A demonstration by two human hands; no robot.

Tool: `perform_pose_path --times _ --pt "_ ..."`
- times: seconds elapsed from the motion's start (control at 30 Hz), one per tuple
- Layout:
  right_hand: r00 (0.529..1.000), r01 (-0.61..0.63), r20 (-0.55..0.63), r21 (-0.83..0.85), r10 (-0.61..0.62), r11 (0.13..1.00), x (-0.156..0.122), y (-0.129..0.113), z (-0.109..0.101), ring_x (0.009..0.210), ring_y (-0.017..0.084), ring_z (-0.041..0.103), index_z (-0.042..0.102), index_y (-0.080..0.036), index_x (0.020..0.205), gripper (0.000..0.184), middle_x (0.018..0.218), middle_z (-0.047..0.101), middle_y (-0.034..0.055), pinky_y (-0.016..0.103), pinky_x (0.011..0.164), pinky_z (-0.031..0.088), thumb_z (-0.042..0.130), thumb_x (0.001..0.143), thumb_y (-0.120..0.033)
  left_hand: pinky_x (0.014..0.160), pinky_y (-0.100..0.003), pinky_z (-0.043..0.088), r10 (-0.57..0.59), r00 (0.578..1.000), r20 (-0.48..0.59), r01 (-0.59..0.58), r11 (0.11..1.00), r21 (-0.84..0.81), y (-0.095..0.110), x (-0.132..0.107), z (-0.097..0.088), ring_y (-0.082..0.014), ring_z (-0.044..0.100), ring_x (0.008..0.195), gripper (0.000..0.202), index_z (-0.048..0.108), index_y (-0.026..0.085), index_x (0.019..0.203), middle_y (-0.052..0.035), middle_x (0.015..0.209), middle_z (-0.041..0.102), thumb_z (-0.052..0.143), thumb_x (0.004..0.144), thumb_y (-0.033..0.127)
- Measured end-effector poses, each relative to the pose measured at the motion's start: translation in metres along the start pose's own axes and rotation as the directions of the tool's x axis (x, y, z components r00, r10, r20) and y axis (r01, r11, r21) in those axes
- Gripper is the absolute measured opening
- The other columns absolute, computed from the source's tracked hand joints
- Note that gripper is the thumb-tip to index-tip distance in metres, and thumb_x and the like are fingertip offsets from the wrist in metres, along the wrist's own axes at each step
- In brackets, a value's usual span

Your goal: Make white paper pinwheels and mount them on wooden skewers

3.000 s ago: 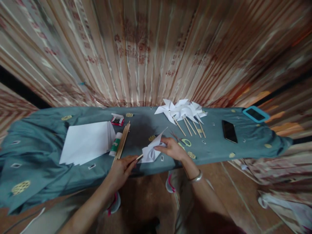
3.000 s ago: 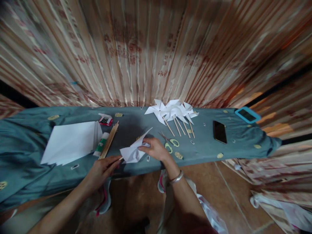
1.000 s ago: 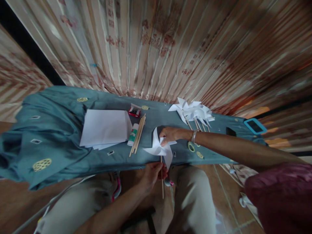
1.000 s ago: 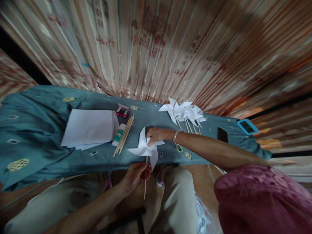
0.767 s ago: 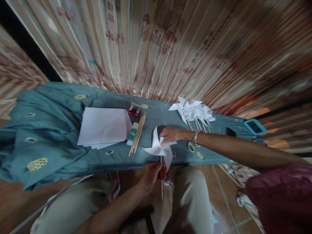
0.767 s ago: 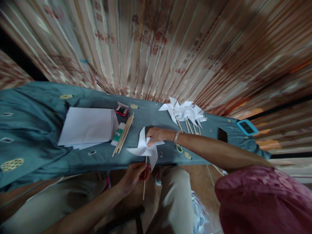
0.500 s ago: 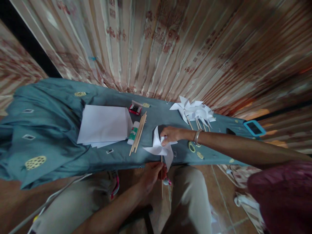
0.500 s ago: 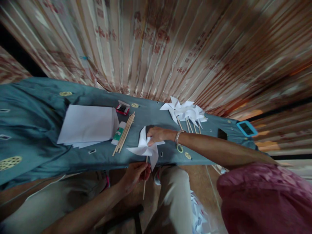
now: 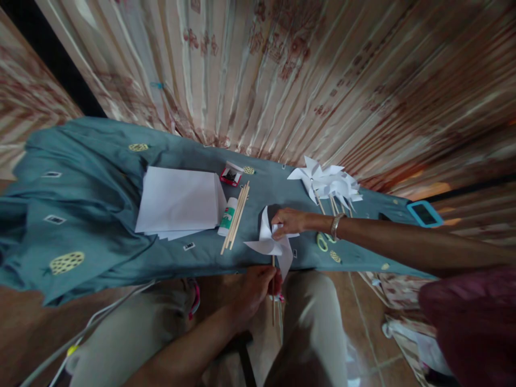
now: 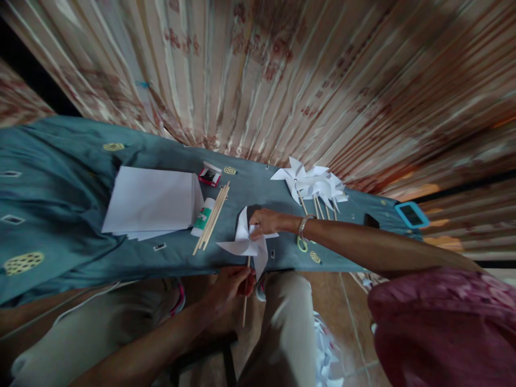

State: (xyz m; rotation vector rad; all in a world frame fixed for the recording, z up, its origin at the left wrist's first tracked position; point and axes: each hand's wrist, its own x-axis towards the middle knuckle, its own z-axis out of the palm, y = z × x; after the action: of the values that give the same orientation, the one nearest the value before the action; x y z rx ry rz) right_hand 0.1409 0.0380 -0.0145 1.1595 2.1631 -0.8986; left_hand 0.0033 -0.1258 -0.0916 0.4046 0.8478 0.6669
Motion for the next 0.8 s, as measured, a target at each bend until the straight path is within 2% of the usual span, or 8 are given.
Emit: perform_pose_path --times 0.13,0.27,0.47,0.63,0.73,0.8 --pt "1.0 0.02 0.001 -0.003 -0.02 1.0 0.002 0.004 0.001 0.058 0.011 0.05 0.069 -0.015 0.065 0.019 0.056 0.054 -0.0038 0.022 0.056 0.032 0.07 0.075 -0.032 0.051 -0.025 0.033 -0.018 1.0 -0.014 0.018 1.0 0.0 -0.002 0.003 -0.001 -0.0099 0.048 0.044 0.03 0.063 0.013 0.057 -0.0016 0.049 0.058 0.067 0.072 0.04" --pt "0.998 0.054 -0.029 0.063 -0.052 0.997 -0.001 0.008 0.002 0.057 0.01 0.046 0.068 -0.014 0.065 0.023 0.056 0.053 -0.005 0.022 0.055 0.03 0.071 0.074 -0.035 0.05 -0.025 0.037 -0.026 0.999 -0.021 0.026 1.0 -0.007 -0.002 0.002 -0.001 -0.01 0.051 0.045 0.03 0.065 0.013 0.062 -0.0013 0.053 0.061 0.07 0.069 0.041" --pt "0.994 0.03 -0.106 0.171 -0.012 0.985 -0.009 0.011 0.006 0.056 0.009 0.043 0.065 -0.012 0.068 0.025 0.059 0.053 -0.005 0.021 0.053 0.03 0.071 0.074 -0.036 0.056 -0.025 0.045 -0.058 0.997 -0.043 0.054 0.994 -0.092 0.008 -0.005 0.002 -0.0101 0.058 0.049 0.029 0.067 0.012 0.069 -0.001 0.06 0.064 0.079 0.065 0.038" --pt "0.978 0.09 -0.208 0.267 -0.034 0.959 -0.027 0.015 0.0 0.064 0.012 0.052 0.067 -0.011 0.082 0.034 0.07 0.061 -0.0015 0.022 0.059 0.039 0.069 0.076 -0.044 0.054 -0.024 0.045 0.017 1.0 -0.022 -0.018 0.999 -0.04 0.022 -0.007 0.005 -0.0098 0.059 0.049 0.035 0.069 0.012 0.072 -0.0008 0.059 0.065 0.083 0.062 0.042" --pt "0.936 0.154 -0.347 0.265 -0.054 0.952 -0.039 0.012 -0.007 0.079 0.017 0.061 0.068 -0.012 0.103 0.04 0.092 0.069 0.0042 0.026 0.07 0.046 0.072 0.075 -0.041 0.053 -0.023 0.045 0.074 0.997 0.002 -0.074 0.997 -0.009 0.031 -0.004 0.006 -0.0096 0.059 0.049 0.041 0.069 0.012 0.074 -0.0008 0.059 0.066 0.084 0.058 0.047" --pt "0.897 0.152 -0.44 0.23 -0.036 0.961 -0.046 0.008 -0.012 0.092 0.02 0.063 0.063 -0.014 0.119 0.051 0.11 0.069 0.0085 0.029 0.078 0.048 0.074 0.075 -0.037 0.053 -0.023 0.045 0.107 0.994 0.028 -0.107 0.994 -0.004 0.035 -0.002 0.006 -0.01 0.059 0.05 0.044 0.07 0.011 0.074 -0.0013 0.06 0.066 0.085 0.056 0.049"
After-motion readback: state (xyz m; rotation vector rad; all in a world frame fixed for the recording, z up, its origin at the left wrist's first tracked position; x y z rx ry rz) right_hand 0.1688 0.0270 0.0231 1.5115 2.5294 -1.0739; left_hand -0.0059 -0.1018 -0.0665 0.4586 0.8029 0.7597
